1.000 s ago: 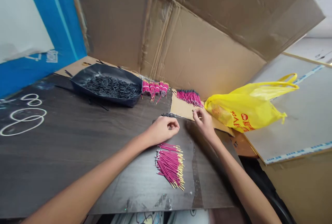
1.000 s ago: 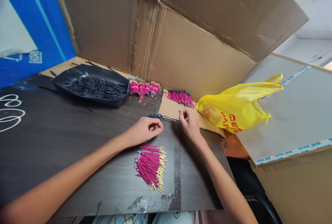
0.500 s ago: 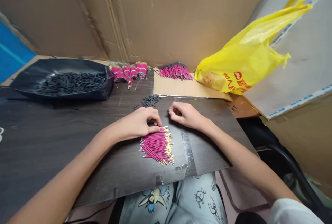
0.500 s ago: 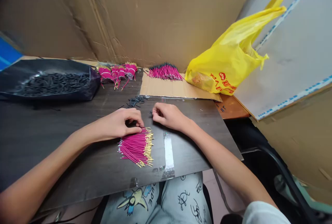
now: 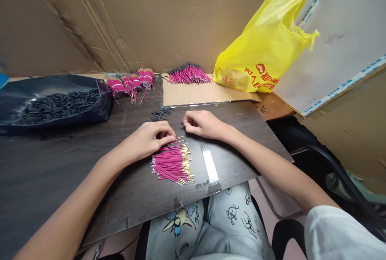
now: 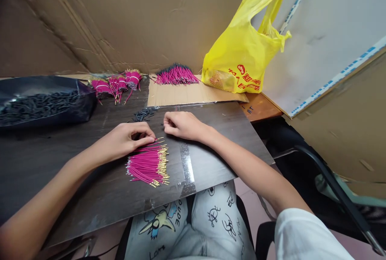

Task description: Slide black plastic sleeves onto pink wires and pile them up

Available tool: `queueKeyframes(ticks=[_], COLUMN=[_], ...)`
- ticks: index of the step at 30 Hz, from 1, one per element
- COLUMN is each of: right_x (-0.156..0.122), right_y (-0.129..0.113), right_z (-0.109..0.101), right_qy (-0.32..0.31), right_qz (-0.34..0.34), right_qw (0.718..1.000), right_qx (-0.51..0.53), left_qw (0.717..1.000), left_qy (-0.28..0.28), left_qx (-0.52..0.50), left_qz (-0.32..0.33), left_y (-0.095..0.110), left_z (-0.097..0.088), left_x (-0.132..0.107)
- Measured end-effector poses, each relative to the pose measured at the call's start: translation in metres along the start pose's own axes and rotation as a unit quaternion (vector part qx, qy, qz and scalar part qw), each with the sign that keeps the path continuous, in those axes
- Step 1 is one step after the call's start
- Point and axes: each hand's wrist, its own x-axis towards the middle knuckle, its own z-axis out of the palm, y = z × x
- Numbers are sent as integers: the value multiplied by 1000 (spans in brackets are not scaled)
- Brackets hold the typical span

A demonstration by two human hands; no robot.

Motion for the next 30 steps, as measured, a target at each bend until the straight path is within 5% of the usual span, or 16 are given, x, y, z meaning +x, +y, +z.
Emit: queueKeyframes(ticks=[10,30], right_x=[0,0], right_y=[-1,0], right_z=[2,2], right_qy=[0,-6], right_qz=[-2,0], right_qw=[1000,1000], right_qx=[-21,-26], left_qw=[977,928], left_qy=[59,77], left_qx=[173,338], left_qz=[113,137], left_y=[-7,-7], left_z=[8,12], left_x=[2,4])
